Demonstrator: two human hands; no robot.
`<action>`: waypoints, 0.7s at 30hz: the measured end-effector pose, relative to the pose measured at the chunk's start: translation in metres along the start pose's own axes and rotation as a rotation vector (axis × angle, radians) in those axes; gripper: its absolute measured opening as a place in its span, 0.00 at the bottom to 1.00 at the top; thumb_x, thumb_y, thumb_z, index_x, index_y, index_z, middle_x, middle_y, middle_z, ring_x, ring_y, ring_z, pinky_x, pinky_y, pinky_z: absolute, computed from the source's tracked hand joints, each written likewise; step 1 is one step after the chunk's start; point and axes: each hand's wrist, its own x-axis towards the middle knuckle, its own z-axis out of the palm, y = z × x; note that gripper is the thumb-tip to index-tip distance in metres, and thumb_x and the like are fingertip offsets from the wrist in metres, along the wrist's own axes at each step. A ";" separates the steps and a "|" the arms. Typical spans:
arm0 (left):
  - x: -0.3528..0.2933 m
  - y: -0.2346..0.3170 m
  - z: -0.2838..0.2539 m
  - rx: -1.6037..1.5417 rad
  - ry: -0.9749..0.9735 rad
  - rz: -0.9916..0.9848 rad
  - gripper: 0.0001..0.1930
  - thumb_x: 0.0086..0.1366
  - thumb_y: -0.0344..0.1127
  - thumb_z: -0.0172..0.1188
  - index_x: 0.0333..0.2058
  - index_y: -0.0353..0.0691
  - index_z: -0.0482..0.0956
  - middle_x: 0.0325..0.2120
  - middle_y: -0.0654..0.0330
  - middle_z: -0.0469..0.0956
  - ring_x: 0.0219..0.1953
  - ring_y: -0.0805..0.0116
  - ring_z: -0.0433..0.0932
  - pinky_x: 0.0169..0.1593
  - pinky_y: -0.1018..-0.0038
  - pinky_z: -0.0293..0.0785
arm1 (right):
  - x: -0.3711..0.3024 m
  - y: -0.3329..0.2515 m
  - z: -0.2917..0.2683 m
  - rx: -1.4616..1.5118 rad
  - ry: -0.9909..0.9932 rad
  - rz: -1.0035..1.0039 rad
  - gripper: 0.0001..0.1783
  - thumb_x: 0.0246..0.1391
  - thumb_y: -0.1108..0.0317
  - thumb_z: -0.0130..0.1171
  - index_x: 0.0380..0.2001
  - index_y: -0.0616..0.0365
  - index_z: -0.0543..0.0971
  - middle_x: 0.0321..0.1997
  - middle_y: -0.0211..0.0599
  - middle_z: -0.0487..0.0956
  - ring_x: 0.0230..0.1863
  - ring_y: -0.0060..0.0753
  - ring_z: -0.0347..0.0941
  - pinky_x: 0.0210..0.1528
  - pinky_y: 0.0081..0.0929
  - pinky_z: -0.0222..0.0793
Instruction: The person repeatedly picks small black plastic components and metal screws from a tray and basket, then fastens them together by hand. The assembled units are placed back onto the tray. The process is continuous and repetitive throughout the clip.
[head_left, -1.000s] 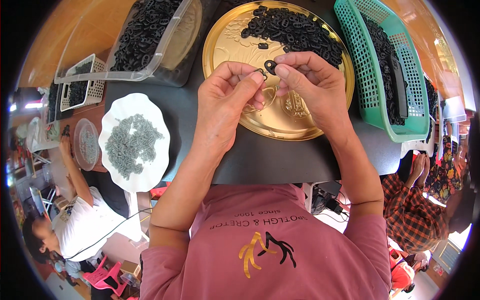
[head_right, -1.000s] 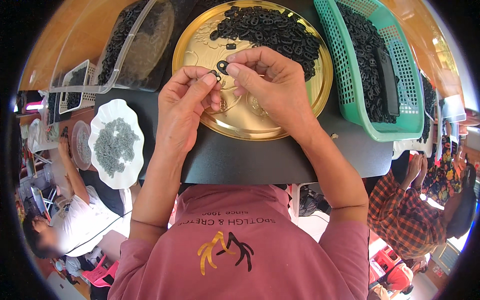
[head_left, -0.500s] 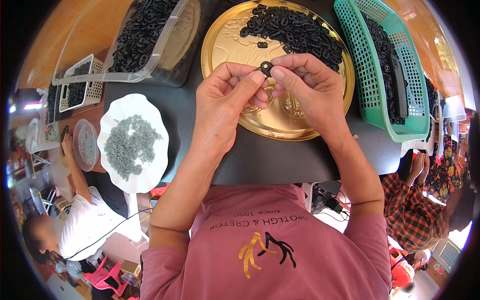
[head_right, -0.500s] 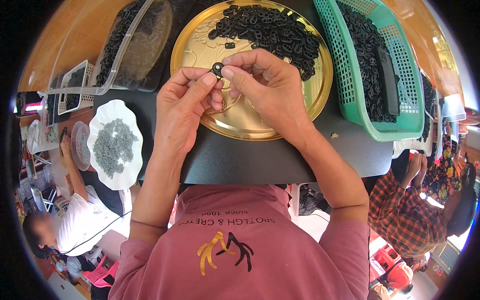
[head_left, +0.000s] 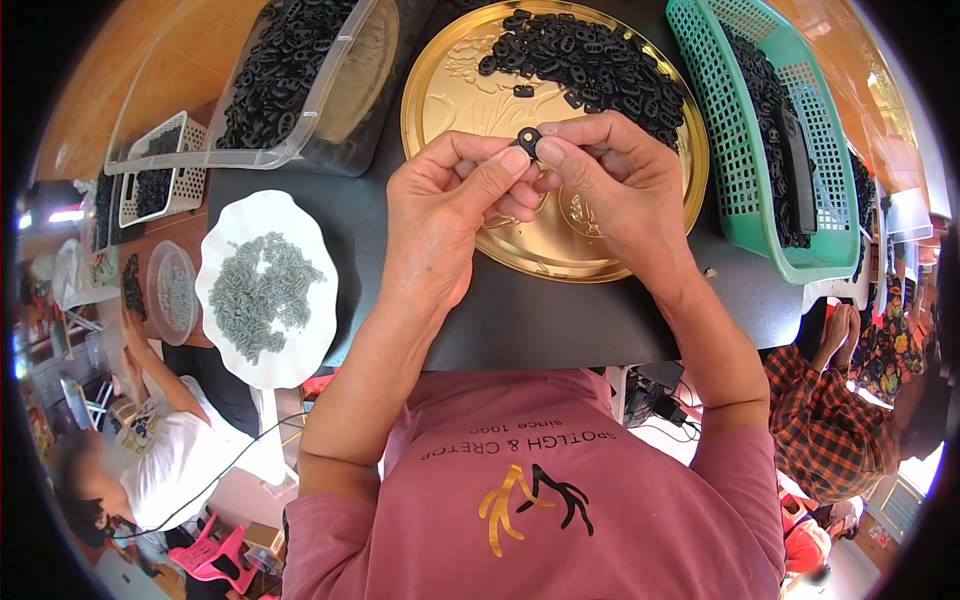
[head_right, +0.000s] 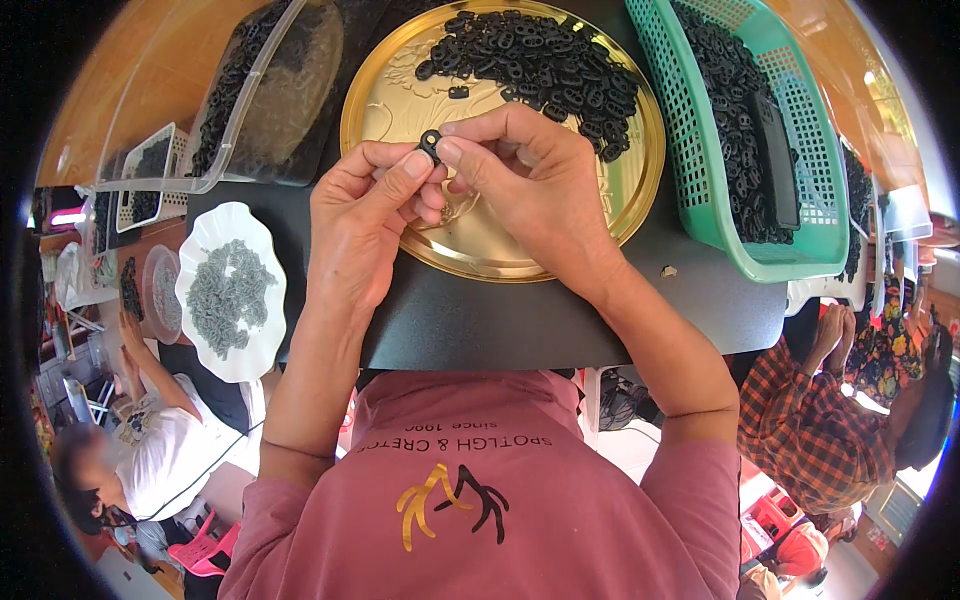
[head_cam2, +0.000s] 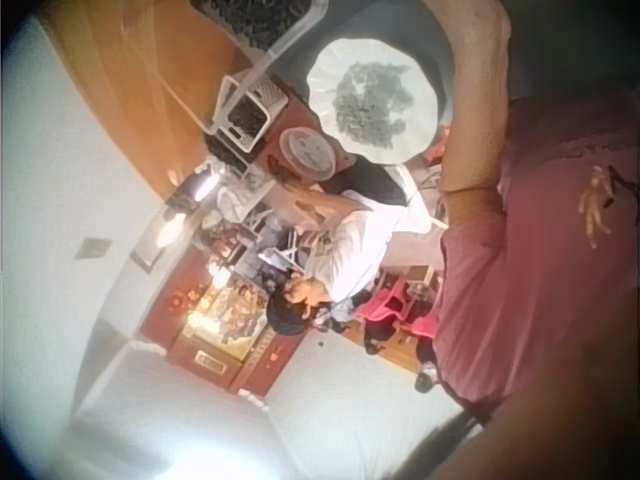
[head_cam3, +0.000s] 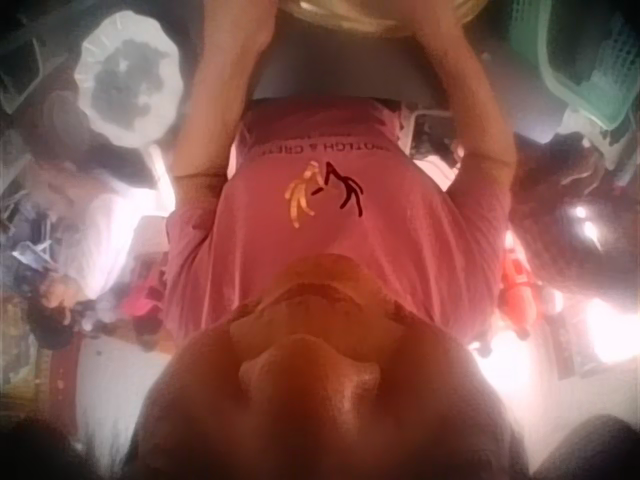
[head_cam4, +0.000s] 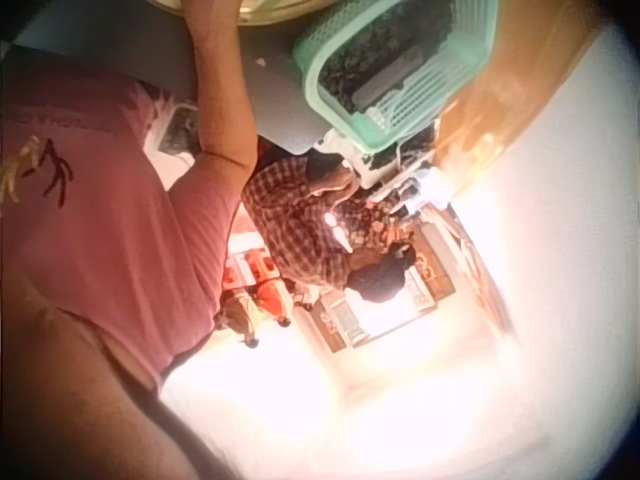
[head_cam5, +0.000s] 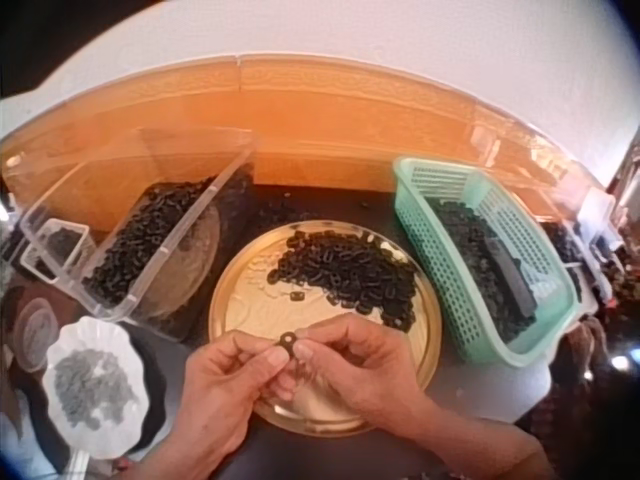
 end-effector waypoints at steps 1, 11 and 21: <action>0.000 0.000 -0.002 0.009 -0.015 -0.008 0.06 0.61 0.25 0.60 0.36 0.31 0.76 0.26 0.55 0.80 0.26 0.72 0.79 0.31 0.79 0.77 | 0.001 -0.002 -0.002 0.019 -0.016 0.002 0.06 0.55 0.74 0.60 0.35 0.64 0.78 0.29 0.33 0.80 0.31 0.18 0.75 0.34 0.16 0.73; -0.009 0.007 0.016 0.246 -0.150 0.137 0.16 0.60 0.21 0.60 0.48 0.30 0.72 0.31 0.57 0.79 0.31 0.75 0.78 0.34 0.81 0.76 | 0.011 -0.018 -0.027 0.154 -0.230 0.189 0.11 0.53 0.68 0.63 0.36 0.64 0.77 0.25 0.30 0.77 0.25 0.18 0.73 0.31 0.17 0.71; -0.011 0.003 0.014 0.430 -0.084 0.259 0.16 0.56 0.21 0.64 0.44 0.32 0.75 0.29 0.64 0.76 0.29 0.81 0.73 0.32 0.85 0.71 | 0.007 -0.022 -0.026 -0.052 -0.257 0.221 0.16 0.56 0.58 0.61 0.28 0.62 0.79 0.22 0.26 0.75 0.20 0.14 0.68 0.24 0.13 0.64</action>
